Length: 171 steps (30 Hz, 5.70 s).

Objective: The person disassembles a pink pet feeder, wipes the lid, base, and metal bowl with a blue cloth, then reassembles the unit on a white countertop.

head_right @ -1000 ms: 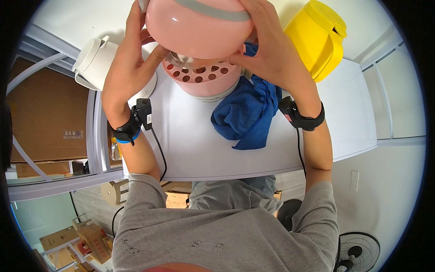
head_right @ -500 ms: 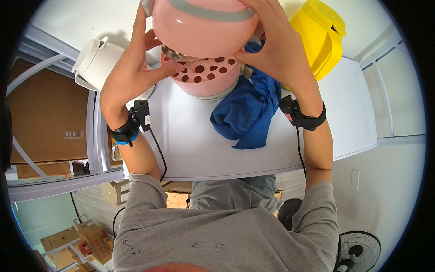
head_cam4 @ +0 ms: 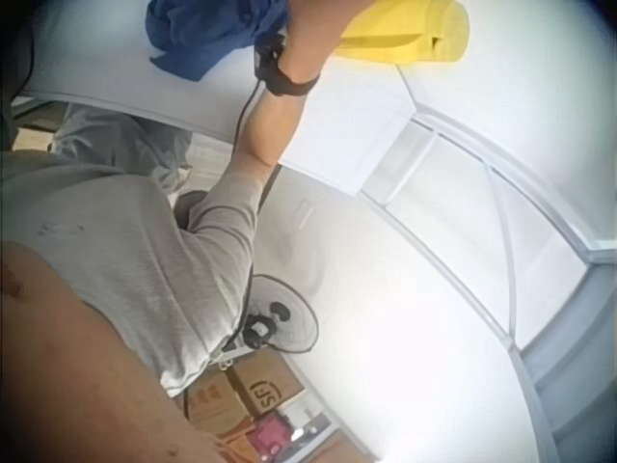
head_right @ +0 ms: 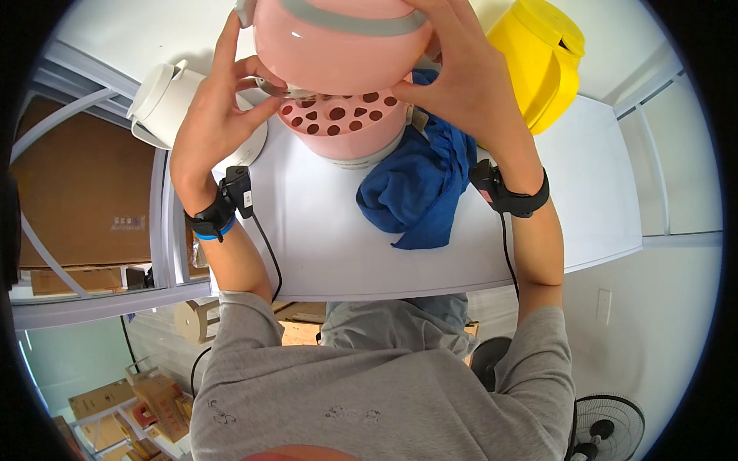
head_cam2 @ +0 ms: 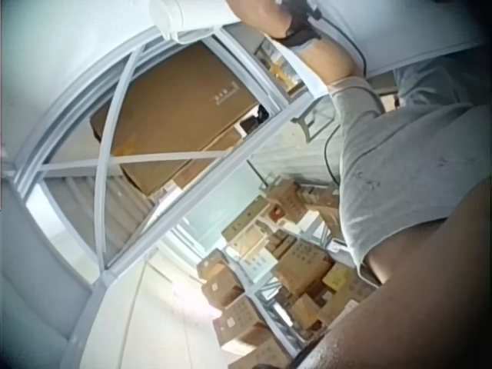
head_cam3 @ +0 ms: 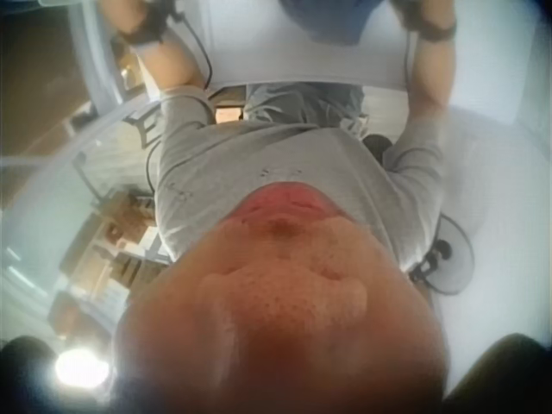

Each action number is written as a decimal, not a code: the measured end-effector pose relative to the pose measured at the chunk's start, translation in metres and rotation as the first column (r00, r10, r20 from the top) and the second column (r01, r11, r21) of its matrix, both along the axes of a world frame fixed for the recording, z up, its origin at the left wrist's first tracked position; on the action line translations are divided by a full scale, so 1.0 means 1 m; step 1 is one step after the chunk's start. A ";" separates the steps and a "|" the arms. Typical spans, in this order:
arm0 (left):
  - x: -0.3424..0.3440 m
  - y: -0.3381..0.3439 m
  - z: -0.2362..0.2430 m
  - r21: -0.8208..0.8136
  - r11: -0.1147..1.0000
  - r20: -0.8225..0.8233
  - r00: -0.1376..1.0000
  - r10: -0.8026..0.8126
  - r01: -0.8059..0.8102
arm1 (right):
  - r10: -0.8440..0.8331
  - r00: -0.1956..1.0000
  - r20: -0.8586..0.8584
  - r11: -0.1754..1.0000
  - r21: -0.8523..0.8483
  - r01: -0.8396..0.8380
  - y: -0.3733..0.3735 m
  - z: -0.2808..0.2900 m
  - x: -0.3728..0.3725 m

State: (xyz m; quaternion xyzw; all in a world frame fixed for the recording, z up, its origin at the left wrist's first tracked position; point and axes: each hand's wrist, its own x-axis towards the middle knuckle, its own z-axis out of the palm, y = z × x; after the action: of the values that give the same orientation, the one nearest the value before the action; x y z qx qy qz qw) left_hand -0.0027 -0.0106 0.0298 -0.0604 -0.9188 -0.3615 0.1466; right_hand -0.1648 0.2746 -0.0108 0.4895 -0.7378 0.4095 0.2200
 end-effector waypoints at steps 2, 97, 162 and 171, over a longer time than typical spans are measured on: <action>0.003 -0.017 -0.009 -0.022 1.000 -0.060 0.998 -0.014 0.013 | 0.032 0.999 -0.025 0.999 -0.015 -0.032 -0.003 0.000 0.001; -0.008 0.061 -0.012 0.100 0.994 -0.281 0.957 0.075 -0.049 | -0.157 0.940 0.302 0.900 0.435 0.010 0.063 0.066 0.022; 0.035 0.051 -0.005 -0.259 0.923 0.213 0.949 -0.234 0.286 | -0.058 0.985 0.165 0.482 0.868 -0.117 0.002 -0.073 0.006; 0.052 0.047 0.001 -0.327 0.924 0.106 0.979 -0.172 0.197 | 0.128 0.972 0.195 0.667 0.708 -0.230 0.013 -0.045 -0.015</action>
State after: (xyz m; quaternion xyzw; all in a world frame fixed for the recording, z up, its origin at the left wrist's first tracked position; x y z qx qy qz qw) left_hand 0.0496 0.0359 0.0313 -0.1571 -0.9619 -0.2139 0.0649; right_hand -0.1801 0.2876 -0.0561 0.5792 -0.8000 0.1342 -0.0812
